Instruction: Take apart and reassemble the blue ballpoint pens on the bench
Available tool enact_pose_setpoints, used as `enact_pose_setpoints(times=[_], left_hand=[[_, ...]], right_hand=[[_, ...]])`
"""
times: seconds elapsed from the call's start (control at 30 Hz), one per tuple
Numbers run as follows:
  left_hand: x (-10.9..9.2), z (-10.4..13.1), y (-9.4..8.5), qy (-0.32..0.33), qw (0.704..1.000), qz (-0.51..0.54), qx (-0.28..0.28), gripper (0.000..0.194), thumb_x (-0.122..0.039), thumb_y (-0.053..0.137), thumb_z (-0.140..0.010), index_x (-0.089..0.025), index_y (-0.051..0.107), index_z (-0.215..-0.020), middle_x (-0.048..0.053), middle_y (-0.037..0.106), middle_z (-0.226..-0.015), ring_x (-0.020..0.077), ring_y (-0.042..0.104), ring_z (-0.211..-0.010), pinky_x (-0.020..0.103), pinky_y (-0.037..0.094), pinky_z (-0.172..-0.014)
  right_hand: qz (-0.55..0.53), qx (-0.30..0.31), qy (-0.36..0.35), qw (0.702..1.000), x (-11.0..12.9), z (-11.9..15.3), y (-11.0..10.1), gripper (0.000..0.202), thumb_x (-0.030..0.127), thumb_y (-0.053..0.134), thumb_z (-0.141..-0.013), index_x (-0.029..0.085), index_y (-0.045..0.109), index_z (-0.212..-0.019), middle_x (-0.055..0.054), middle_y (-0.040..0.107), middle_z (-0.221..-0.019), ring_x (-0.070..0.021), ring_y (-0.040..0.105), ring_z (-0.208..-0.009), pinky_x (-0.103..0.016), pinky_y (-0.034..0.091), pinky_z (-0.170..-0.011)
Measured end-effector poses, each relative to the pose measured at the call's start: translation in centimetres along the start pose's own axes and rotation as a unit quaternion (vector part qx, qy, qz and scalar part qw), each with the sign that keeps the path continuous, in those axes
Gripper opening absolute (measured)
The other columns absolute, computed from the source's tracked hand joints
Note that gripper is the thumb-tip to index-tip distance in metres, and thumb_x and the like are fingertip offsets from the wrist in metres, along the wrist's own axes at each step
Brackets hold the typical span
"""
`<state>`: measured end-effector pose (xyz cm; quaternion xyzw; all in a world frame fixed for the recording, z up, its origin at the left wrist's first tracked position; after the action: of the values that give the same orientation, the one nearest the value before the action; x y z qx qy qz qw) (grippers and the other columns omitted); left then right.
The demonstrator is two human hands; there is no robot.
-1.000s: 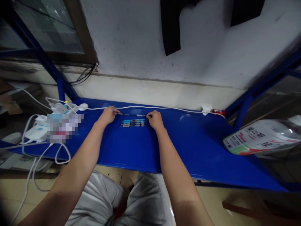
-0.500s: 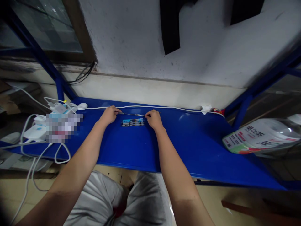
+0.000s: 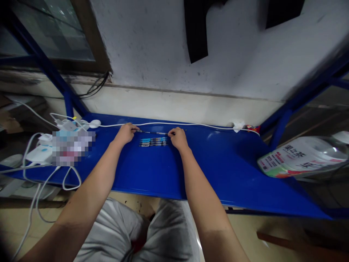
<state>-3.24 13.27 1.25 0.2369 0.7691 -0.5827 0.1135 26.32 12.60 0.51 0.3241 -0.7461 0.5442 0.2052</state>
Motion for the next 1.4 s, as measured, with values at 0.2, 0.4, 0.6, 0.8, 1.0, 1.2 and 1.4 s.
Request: enact_pose_setpoints(times=[0.2,0.4,0.6,0.8,1.0,1.2,1.4], left_hand=[[-0.2,0.1,0.0,-0.007,1.0,-0.003,-0.002,0.04,-0.005,0.052,-0.09,-0.019,0.085,-0.108,0.013,0.074,-0.108,0.027,0.07,-0.101,0.039,0.054,-0.099],[-0.4,0.1,0.2,-0.002,1.0,0.014,0.011,0.042,-0.003,0.051,-0.089,-0.021,0.084,-0.108,0.013,0.073,-0.108,0.0277,0.068,-0.102,0.041,0.053,-0.101],[-0.1,0.0,0.2,-0.008,1.0,0.023,0.006,0.041,-0.006,0.052,-0.089,-0.022,0.084,-0.11,0.011,0.073,-0.109,0.0265,0.068,-0.103,0.039,0.053,-0.102],[0.6,-0.2,0.3,-0.037,0.997,0.066,0.002,0.04,-0.008,0.055,-0.087,-0.023,0.084,-0.11,0.011,0.077,-0.111,0.0276,0.07,-0.106,0.041,0.054,-0.103],[0.5,-0.5,0.4,-0.085,0.971,0.223,-0.001,0.031,-0.014,0.058,-0.089,-0.018,0.084,-0.105,0.009,0.079,-0.098,0.0259,0.072,-0.096,0.042,0.055,-0.099],[-0.6,-0.1,0.7,-0.153,0.801,0.57,-0.099,0.01,-0.016,0.065,-0.089,-0.014,0.073,-0.095,0.005,0.071,-0.079,0.0154,0.069,-0.077,0.039,0.06,-0.092],[-5.0,0.4,1.6,-0.094,0.741,0.661,-0.072,0.013,-0.026,0.074,-0.09,-0.016,0.065,-0.089,0.005,0.071,-0.094,0.0178,0.072,-0.093,0.046,0.06,-0.099]], right_hand=[[-0.007,-0.005,-0.006,1.0,0.0,0.0,-0.1,0.013,0.012,0.072,-0.082,0.021,0.08,-0.08,-0.005,0.074,-0.09,-0.0204,0.066,-0.084,-0.036,0.051,-0.089],[-0.012,-0.005,-0.008,1.0,0.2,0.0,-0.2,0.013,0.012,0.072,-0.082,0.022,0.08,-0.08,-0.005,0.074,-0.089,-0.0205,0.066,-0.085,-0.035,0.052,-0.089],[-0.029,-0.009,0.008,0.999,0.0,0.1,-0.3,0.013,0.013,0.071,-0.082,0.022,0.08,-0.08,-0.005,0.074,-0.091,-0.0194,0.066,-0.083,-0.034,0.052,-0.086],[-0.062,-0.018,0.023,0.998,0.0,0.2,-0.8,0.012,0.013,0.07,-0.081,0.022,0.079,-0.08,-0.004,0.075,-0.091,-0.0195,0.067,-0.083,-0.035,0.053,-0.085],[-0.122,-0.023,0.032,0.992,-0.1,0.2,-1.1,0.009,0.016,0.069,-0.08,0.021,0.077,-0.08,-0.004,0.077,-0.09,-0.0205,0.07,-0.084,-0.036,0.054,-0.089],[-0.21,-0.015,0.041,0.977,0.7,0.3,-0.6,0.007,0.022,0.068,-0.08,0.02,0.074,-0.08,-0.004,0.078,-0.082,-0.022,0.072,-0.08,-0.035,0.055,-0.082],[-0.236,0.004,0.025,0.971,2.2,0.7,0.6,0.007,0.026,0.066,-0.081,0.02,0.072,-0.08,-0.004,0.077,-0.081,-0.0211,0.071,-0.079,-0.033,0.055,-0.079]])
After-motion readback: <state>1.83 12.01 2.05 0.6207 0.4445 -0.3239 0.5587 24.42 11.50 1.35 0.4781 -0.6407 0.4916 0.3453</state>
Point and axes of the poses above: each hand's wrist, its own z-axis away from the middle knuckle, its own y-axis out of the palm, x = y × z, the point moved 10 cm from there along -z, towards the middle knuckle
